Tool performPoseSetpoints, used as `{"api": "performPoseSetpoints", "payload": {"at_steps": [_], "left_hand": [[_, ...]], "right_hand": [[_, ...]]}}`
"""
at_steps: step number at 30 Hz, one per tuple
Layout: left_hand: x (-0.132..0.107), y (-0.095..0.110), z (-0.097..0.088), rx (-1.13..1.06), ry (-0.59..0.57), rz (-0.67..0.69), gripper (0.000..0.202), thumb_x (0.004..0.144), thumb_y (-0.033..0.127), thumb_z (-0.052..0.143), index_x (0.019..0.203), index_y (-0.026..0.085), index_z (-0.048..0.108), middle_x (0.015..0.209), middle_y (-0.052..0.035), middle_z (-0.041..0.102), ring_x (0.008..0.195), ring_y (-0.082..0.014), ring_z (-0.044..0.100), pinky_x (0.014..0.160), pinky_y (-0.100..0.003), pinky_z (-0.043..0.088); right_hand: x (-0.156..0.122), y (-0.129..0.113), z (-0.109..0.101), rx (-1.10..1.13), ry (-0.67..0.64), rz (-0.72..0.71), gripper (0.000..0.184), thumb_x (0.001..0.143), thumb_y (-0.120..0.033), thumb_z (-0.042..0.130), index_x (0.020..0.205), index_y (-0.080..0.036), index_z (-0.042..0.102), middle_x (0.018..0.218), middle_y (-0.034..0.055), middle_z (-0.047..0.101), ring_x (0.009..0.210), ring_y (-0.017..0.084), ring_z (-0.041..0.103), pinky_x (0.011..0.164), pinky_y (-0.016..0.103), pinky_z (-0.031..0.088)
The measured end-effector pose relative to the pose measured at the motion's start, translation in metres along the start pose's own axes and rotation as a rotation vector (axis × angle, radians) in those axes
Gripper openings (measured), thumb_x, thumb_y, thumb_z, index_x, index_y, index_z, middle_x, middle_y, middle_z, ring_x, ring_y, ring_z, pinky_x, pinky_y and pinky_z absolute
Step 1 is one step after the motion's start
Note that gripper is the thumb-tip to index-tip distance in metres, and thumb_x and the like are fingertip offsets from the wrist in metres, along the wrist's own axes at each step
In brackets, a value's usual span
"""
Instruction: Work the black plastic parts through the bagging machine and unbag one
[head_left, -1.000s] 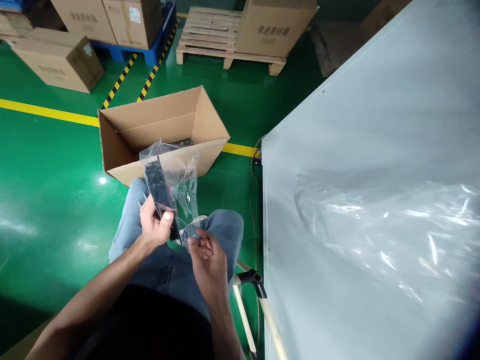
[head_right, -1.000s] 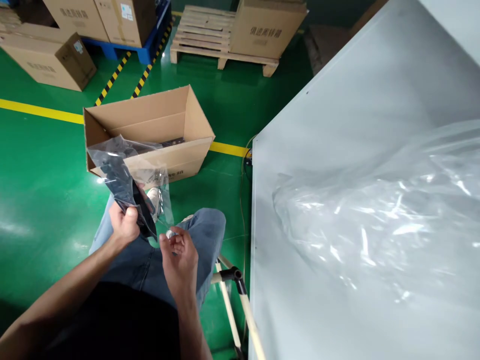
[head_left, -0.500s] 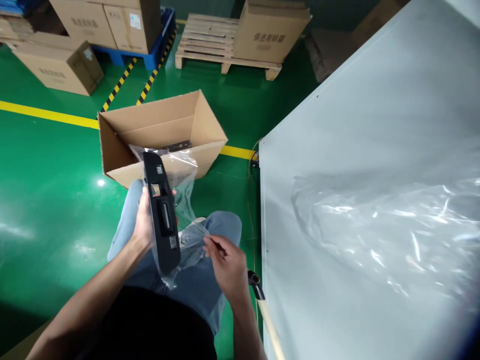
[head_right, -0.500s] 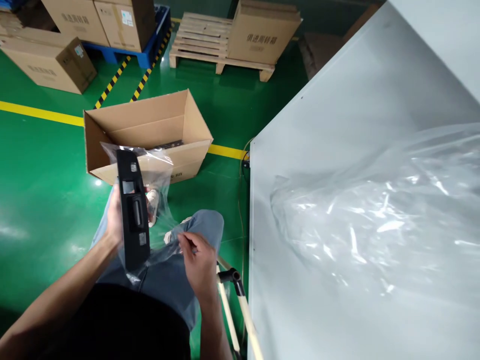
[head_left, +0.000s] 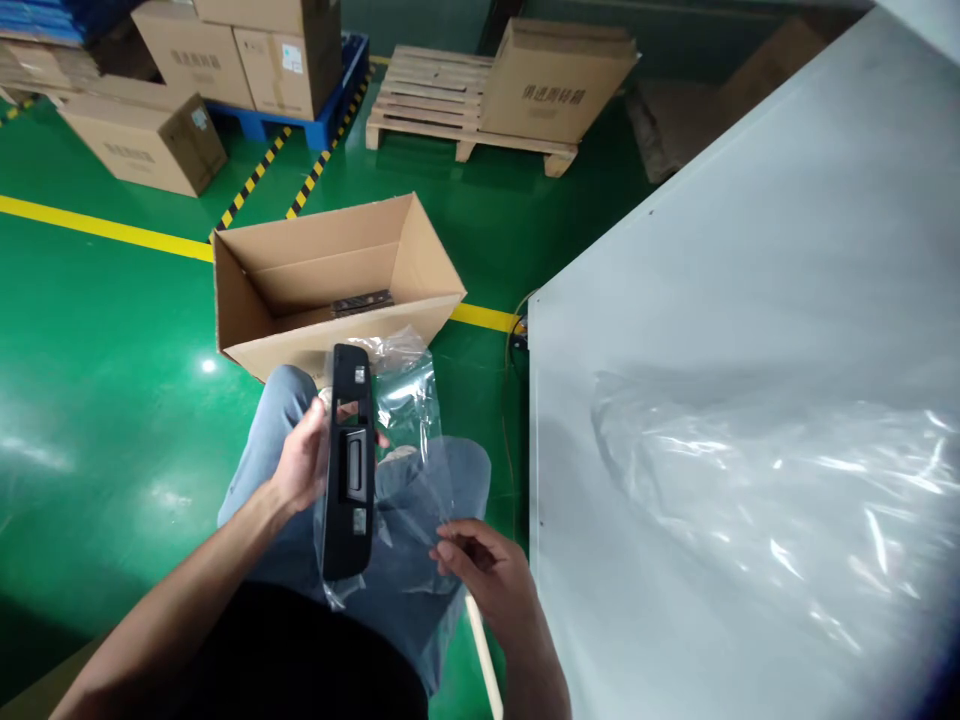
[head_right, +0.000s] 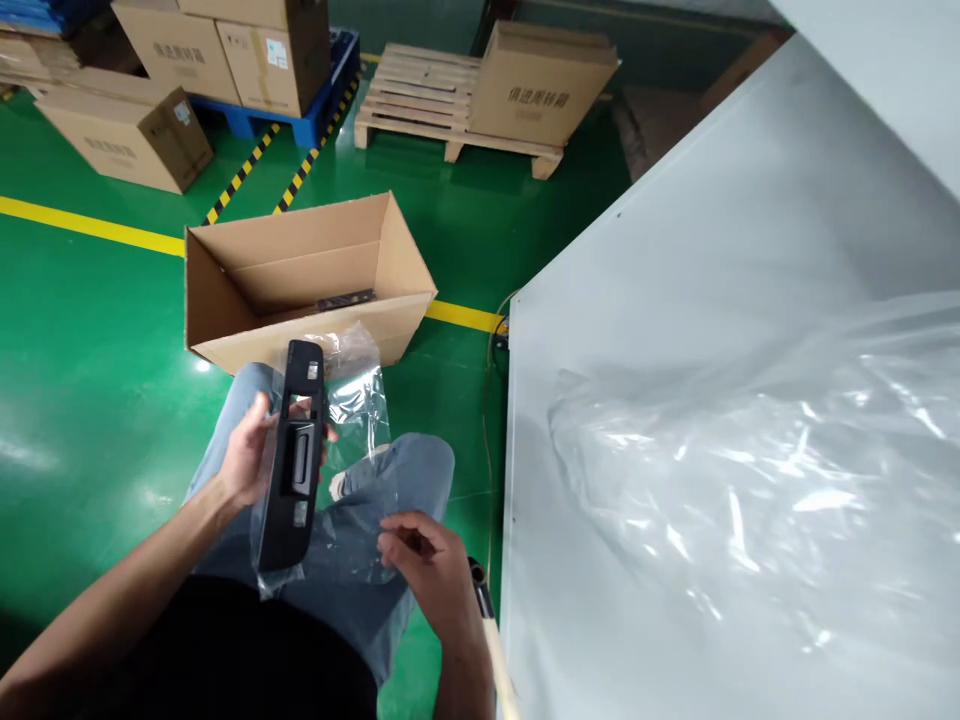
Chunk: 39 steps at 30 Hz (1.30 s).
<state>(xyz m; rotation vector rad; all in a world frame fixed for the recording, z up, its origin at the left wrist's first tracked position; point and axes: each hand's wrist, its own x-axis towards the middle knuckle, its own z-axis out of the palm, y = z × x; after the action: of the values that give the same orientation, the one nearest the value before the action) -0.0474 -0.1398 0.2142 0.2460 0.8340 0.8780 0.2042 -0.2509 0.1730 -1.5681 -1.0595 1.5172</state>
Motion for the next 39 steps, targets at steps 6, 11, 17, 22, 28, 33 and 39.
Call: {"api": "performPoseSetpoints", "payload": {"at_steps": [6,11,17,22,28,33,39], "left_hand": [[-0.001,-0.003,-0.012,0.244,0.155,-0.049,0.056,0.052,0.035,0.104,0.093,0.013,0.073,0.092,-0.0086,0.078,0.075,-0.0244,0.073,0.069,-0.033,0.060],[-0.008,-0.005,-0.012,0.374,0.159,-0.004,0.055,0.049,0.035,0.104,0.092,0.016,0.076,0.081,-0.0001,0.071,0.077,-0.0166,0.065,0.074,-0.026,0.050],[-0.018,-0.013,0.000,0.627,-0.113,0.020,0.042,0.061,0.035,0.100,0.091,0.016,0.076,0.085,-0.0009,0.069,0.080,-0.0154,0.060,0.075,-0.025,0.045],[-0.023,0.000,-0.006,0.665,-0.156,0.067,0.042,0.063,0.035,0.100,0.094,0.017,0.078,0.086,-0.0012,0.071,0.081,-0.0147,0.060,0.077,-0.024,0.046],[-0.025,0.014,-0.013,0.630,-0.278,-0.006,0.043,0.063,0.037,0.101,0.093,0.018,0.078,0.090,-0.0017,0.073,0.083,-0.0143,0.062,0.075,-0.022,0.045],[-0.022,0.014,-0.012,0.747,-0.285,-0.024,0.041,0.069,0.038,0.097,0.095,0.017,0.075,0.088,-0.0006,0.071,0.080,-0.0131,0.060,0.074,-0.023,0.045],[-0.026,0.030,-0.006,0.889,-0.333,0.029,0.042,0.072,0.042,0.094,0.094,0.015,0.070,0.085,0.0006,0.064,0.075,-0.0122,0.055,0.068,-0.023,0.042]], "right_hand": [[-0.006,0.009,-0.031,-0.156,-0.092,-0.016,0.040,0.087,-0.063,0.075,0.091,-0.023,0.076,0.085,0.0072,0.076,0.083,0.025,0.074,0.079,0.037,0.063],[0.015,-0.002,-0.030,-0.044,0.124,-0.235,0.067,0.088,-0.062,0.074,0.144,-0.029,0.057,0.131,0.0135,0.072,0.121,0.029,0.071,0.106,0.048,0.059],[0.041,-0.079,0.010,-0.096,0.378,-0.234,0.050,0.091,-0.064,0.070,0.116,-0.021,0.075,0.101,0.0112,0.078,0.095,0.026,0.076,0.086,0.040,0.063],[0.040,-0.086,0.015,0.101,0.403,-0.119,0.057,0.080,-0.075,0.075,0.088,-0.018,0.080,0.070,0.0036,0.072,0.051,0.015,0.061,0.053,0.030,0.052],[0.032,-0.069,0.004,0.320,0.282,-0.027,0.055,0.075,-0.072,0.082,0.092,-0.020,0.081,0.069,0.0007,0.069,0.047,0.011,0.056,0.049,0.028,0.049],[0.021,-0.073,-0.018,0.198,0.149,-0.057,0.057,0.075,-0.064,0.087,0.116,-0.026,0.080,0.104,0.0088,0.081,0.086,0.022,0.076,0.077,0.035,0.063],[0.023,-0.075,-0.036,0.334,0.121,-0.139,0.051,0.067,-0.061,0.094,0.103,-0.027,0.082,0.098,0.0074,0.082,0.092,0.025,0.077,0.088,0.040,0.064]]}}
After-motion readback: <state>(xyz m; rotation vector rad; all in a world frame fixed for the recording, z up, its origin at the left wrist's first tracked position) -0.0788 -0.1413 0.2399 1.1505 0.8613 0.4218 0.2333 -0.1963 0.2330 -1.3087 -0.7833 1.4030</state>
